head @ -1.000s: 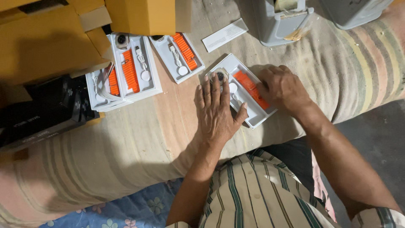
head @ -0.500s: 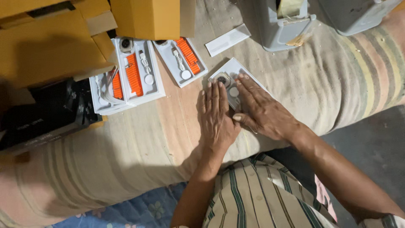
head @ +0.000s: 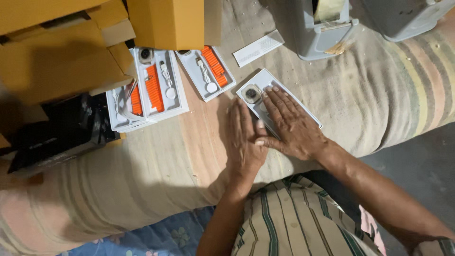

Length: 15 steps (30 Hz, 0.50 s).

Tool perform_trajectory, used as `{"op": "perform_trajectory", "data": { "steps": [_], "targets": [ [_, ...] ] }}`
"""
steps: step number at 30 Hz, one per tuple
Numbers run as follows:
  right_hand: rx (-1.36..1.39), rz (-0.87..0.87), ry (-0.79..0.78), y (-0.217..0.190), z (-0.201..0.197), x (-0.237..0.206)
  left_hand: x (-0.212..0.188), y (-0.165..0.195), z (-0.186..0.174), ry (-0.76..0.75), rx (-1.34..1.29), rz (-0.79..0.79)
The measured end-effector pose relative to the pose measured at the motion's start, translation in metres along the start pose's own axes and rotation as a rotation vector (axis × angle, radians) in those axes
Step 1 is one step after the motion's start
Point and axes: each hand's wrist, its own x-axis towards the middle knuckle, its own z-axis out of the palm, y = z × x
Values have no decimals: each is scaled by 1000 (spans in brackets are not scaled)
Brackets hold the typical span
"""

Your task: The person packs smartwatch kits while seated on the floor. They arrange an orange watch band, charging cable, and watch into a white plastic tray, place the tray into a cardboard box, add a paper insert, close the box, and set it aside with other packed boxes.

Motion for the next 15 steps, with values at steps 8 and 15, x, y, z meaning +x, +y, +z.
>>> {"op": "perform_trajectory", "data": {
  "steps": [8,15],
  "targets": [
    [19,21,58,5,15,8,0,-8,-3,20,148,83],
    [517,208,69,10,-5,-3,4,-2,0,61,200,65]
  ]
}}
